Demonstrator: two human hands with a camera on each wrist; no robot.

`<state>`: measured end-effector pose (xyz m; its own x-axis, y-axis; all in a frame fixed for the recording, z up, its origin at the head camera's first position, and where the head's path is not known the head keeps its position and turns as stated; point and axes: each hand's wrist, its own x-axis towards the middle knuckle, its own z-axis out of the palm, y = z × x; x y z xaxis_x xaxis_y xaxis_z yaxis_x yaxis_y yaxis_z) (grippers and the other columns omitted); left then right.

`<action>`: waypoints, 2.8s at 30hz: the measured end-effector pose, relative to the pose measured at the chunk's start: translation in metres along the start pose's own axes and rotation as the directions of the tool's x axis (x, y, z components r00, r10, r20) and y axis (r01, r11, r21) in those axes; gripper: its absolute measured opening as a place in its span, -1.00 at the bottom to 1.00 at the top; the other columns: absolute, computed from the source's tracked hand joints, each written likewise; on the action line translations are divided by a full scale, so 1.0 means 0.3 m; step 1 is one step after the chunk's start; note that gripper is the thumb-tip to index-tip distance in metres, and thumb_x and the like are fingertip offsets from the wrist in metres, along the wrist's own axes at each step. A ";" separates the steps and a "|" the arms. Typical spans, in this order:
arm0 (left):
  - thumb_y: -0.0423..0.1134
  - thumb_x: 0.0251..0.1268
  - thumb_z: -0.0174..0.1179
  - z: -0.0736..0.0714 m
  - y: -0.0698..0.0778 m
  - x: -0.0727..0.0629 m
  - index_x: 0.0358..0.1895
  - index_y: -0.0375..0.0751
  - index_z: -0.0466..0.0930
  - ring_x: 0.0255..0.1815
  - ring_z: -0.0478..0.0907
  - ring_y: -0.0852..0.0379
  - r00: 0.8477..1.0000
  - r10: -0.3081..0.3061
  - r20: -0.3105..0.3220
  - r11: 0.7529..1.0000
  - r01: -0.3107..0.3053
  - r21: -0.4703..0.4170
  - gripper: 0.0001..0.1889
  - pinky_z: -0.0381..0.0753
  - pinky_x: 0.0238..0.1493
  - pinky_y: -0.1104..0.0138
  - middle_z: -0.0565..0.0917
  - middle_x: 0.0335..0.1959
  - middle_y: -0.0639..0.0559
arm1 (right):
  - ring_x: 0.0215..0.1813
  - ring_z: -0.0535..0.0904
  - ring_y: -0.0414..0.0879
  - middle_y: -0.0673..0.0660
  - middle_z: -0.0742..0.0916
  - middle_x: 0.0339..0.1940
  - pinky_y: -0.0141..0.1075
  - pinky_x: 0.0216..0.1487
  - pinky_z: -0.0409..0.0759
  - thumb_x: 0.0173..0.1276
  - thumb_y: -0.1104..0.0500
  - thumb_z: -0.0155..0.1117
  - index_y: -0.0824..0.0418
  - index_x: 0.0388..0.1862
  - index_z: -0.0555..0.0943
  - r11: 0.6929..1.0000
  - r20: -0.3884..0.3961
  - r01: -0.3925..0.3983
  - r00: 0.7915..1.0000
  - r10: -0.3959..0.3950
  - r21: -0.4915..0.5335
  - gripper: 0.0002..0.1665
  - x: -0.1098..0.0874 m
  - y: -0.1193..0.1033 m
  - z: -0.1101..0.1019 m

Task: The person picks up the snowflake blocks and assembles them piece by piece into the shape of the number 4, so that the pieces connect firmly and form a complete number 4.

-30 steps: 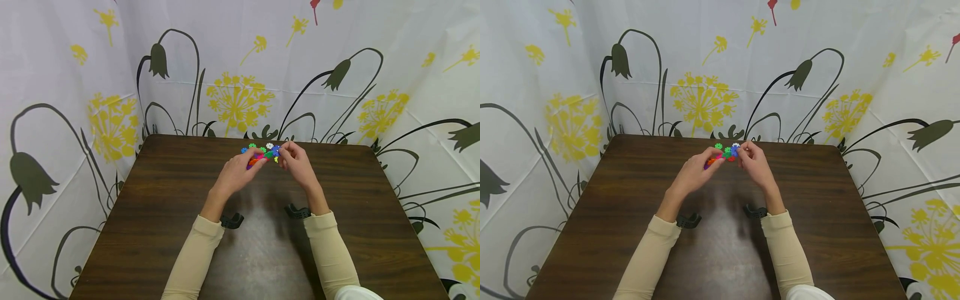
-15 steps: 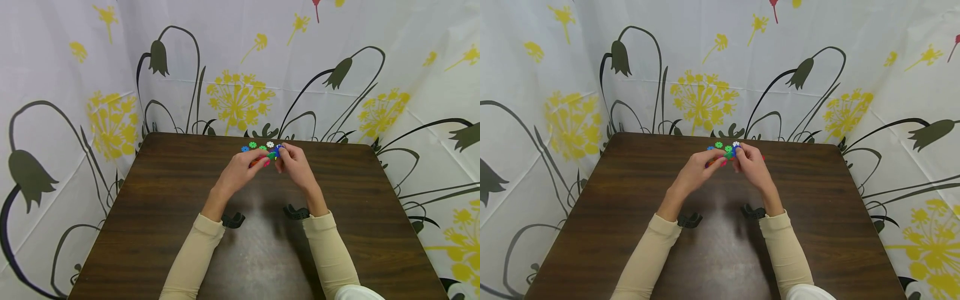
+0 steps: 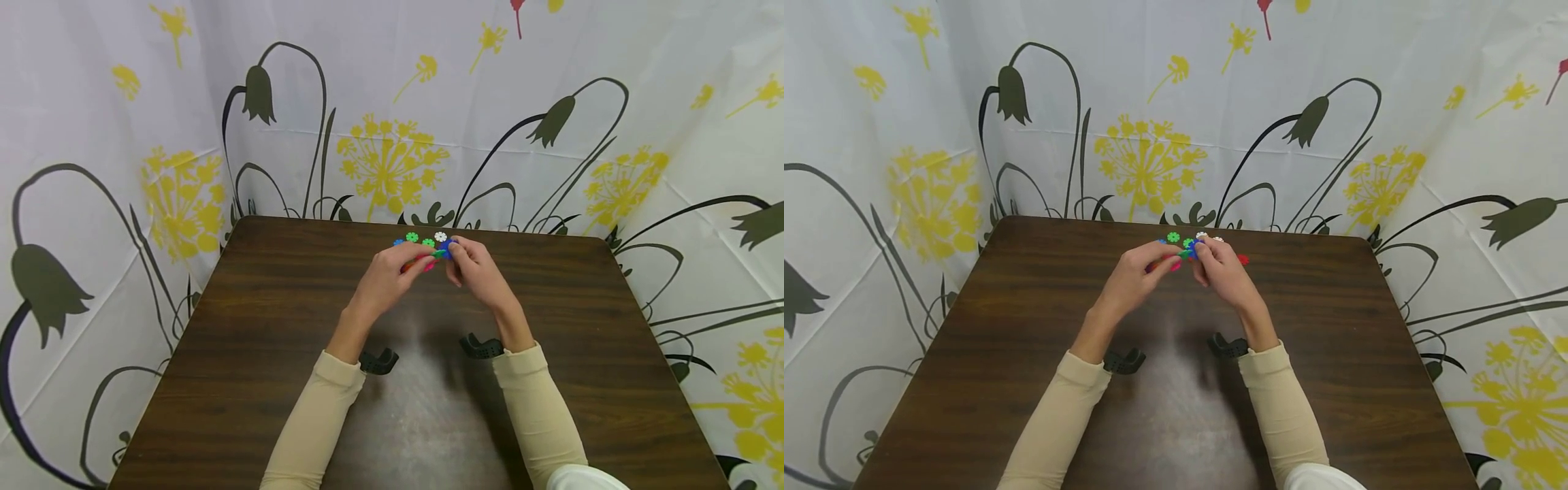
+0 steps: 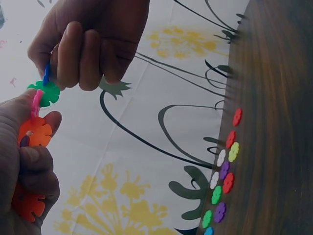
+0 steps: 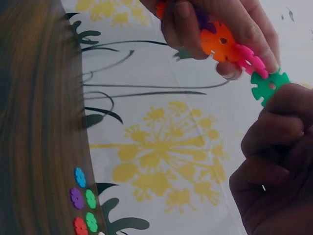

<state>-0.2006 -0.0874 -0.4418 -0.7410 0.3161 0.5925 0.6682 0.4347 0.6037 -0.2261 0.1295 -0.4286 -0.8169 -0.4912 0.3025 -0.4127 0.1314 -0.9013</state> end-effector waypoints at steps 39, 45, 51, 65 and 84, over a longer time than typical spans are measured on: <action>-0.13 0.79 -0.07 -0.087 -0.083 -0.040 0.04 -0.31 0.57 -0.69 0.44 0.16 0.872 -0.483 -0.081 0.664 0.305 -0.682 -0.68 0.53 -0.62 0.38 0.61 -0.29 0.00 | -0.42 0.49 -0.11 0.05 0.62 -0.49 -0.34 -0.35 0.48 0.71 0.05 0.19 0.35 -0.14 0.61 0.952 -0.222 -0.307 0.928 0.299 -0.002 -0.65 0.012 0.284 0.026; -0.18 0.78 -0.05 -0.088 -0.084 -0.036 0.04 -0.33 0.57 -0.69 0.44 0.17 0.874 -0.478 -0.086 0.659 0.292 -0.694 -0.72 0.53 -0.62 0.42 0.63 -0.27 -0.01 | -0.44 0.51 -0.11 0.12 0.69 -0.47 -0.30 -0.34 0.51 0.70 0.11 0.19 0.39 -0.02 0.63 0.942 -0.170 -0.321 0.938 0.302 -0.095 -0.69 0.037 0.335 0.037; -0.24 0.74 -0.09 -0.097 -0.070 -0.029 0.01 -0.30 0.57 -0.70 0.40 0.16 0.868 -0.491 -0.076 0.599 0.273 -0.753 -0.75 0.50 -0.63 0.43 0.57 -0.26 0.00 | -0.30 0.68 -0.01 0.30 0.83 -0.22 -0.20 -0.19 0.61 0.64 0.12 0.23 0.28 0.10 0.66 0.860 -0.222 -0.438 0.894 0.388 -0.260 -0.74 0.084 0.411 0.036; -0.19 0.71 -0.15 -0.110 -0.073 -0.035 -0.03 -0.16 0.59 -0.70 0.37 0.14 0.853 -0.519 -0.052 0.555 0.290 -0.780 -0.71 0.47 -0.62 0.42 0.54 -0.25 0.02 | 0.04 0.71 0.15 0.16 0.80 0.10 0.21 0.13 0.61 0.52 -0.05 0.26 0.04 0.40 0.60 0.700 -0.262 -0.571 0.820 0.509 -0.428 -0.48 0.148 0.494 0.041; -0.19 0.70 0.14 -0.102 -0.073 -0.037 -0.03 -0.10 0.59 -0.70 0.39 0.21 0.862 -0.504 -0.051 0.576 0.292 -0.764 -0.91 0.48 -0.63 0.46 0.60 -0.33 0.11 | 0.17 0.66 0.18 0.20 0.74 0.16 0.28 0.31 0.50 0.51 -0.08 0.33 0.19 0.12 0.61 0.630 -0.290 -0.665 0.744 0.601 -0.401 -0.58 0.176 0.499 0.039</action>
<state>-0.2050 -0.1262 -0.4452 -0.9723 0.0109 0.2336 0.2196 -0.3014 0.9279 -0.3264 0.1132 -0.5513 -0.9732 -0.0370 -0.2270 0.1216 0.7550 -0.6444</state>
